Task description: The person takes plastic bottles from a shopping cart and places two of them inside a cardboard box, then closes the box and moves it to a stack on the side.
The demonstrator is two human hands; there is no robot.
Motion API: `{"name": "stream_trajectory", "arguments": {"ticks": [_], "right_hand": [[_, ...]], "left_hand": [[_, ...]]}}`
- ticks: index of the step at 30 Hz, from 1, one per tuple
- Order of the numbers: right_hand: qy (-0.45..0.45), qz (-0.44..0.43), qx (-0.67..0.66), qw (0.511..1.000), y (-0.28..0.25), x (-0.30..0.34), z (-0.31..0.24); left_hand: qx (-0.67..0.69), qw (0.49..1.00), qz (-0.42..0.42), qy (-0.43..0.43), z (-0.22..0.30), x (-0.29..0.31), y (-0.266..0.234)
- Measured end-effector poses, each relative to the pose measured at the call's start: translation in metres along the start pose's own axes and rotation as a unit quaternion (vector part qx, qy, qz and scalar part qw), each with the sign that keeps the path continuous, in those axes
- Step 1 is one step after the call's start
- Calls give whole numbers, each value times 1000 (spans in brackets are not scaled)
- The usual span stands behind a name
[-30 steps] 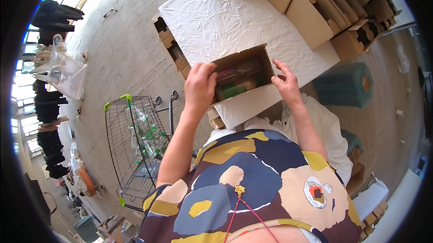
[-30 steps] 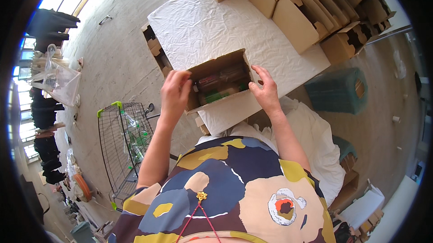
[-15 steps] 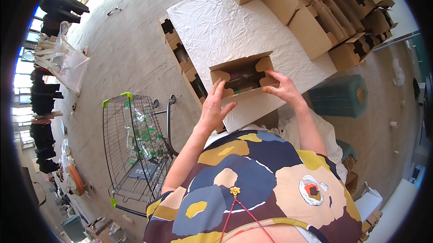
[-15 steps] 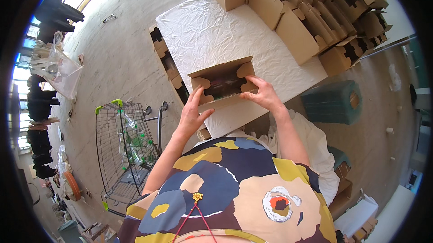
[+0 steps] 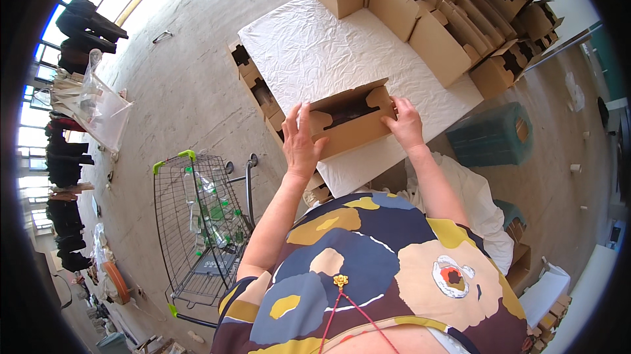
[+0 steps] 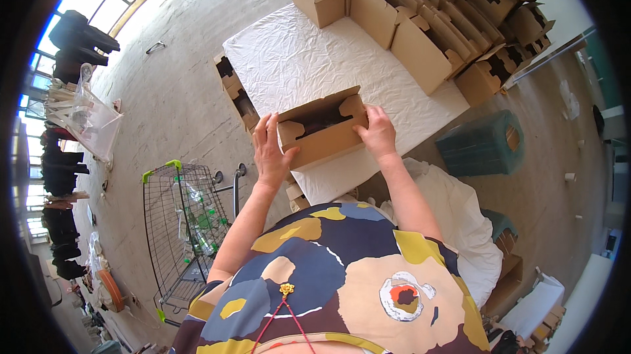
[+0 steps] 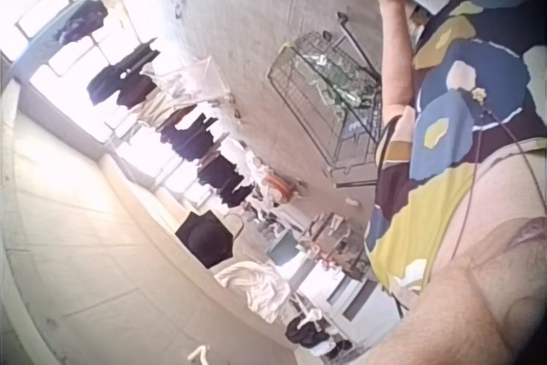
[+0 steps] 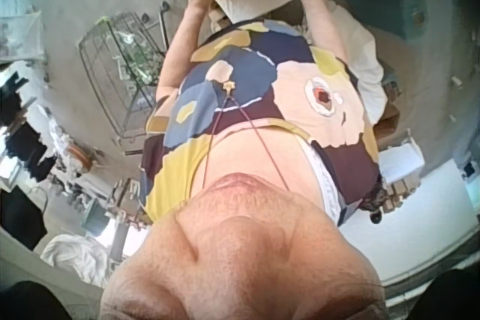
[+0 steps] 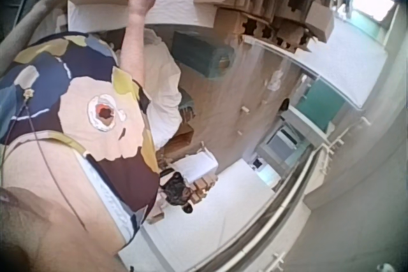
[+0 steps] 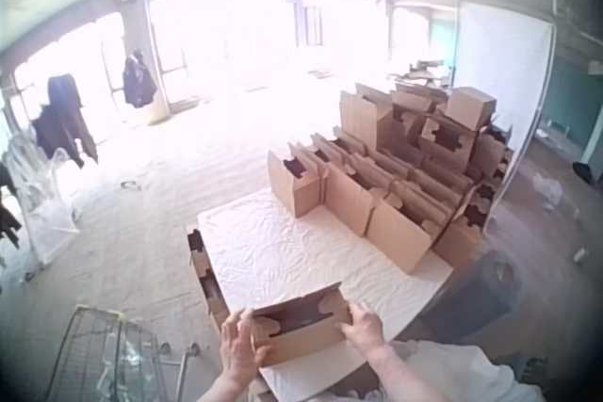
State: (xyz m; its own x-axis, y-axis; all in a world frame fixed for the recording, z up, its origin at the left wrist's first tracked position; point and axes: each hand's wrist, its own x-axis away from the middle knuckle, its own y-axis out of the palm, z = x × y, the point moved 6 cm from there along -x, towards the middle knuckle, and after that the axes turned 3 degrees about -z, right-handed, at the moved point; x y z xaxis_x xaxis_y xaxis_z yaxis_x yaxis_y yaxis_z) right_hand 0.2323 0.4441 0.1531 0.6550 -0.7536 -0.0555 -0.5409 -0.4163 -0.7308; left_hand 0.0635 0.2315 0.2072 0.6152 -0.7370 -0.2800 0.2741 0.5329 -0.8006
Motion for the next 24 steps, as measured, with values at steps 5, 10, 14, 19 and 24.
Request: {"name": "stream_trajectory", "arguments": {"ticks": [5, 10, 14, 19, 24], "right_hand": [[-9, 56, -48, 997, 7, 7, 13], [65, -22, -120, 990, 29, 6, 51], [107, -53, -263, 958, 34, 4, 57], [79, 17, -227, 971, 30, -29, 51], [100, -37, 7, 994, 47, -50, 28]], "left_hand": [[-35, 997, -55, 34, 3, -4, 6], [-24, 992, -112, 51, -11, 8, 24], [31, 996, -79, 27, -17, 16, 27], [67, 996, -55, -13, -23, 14, 33], [61, 998, -2, -27, -24, 10, 36]]}}
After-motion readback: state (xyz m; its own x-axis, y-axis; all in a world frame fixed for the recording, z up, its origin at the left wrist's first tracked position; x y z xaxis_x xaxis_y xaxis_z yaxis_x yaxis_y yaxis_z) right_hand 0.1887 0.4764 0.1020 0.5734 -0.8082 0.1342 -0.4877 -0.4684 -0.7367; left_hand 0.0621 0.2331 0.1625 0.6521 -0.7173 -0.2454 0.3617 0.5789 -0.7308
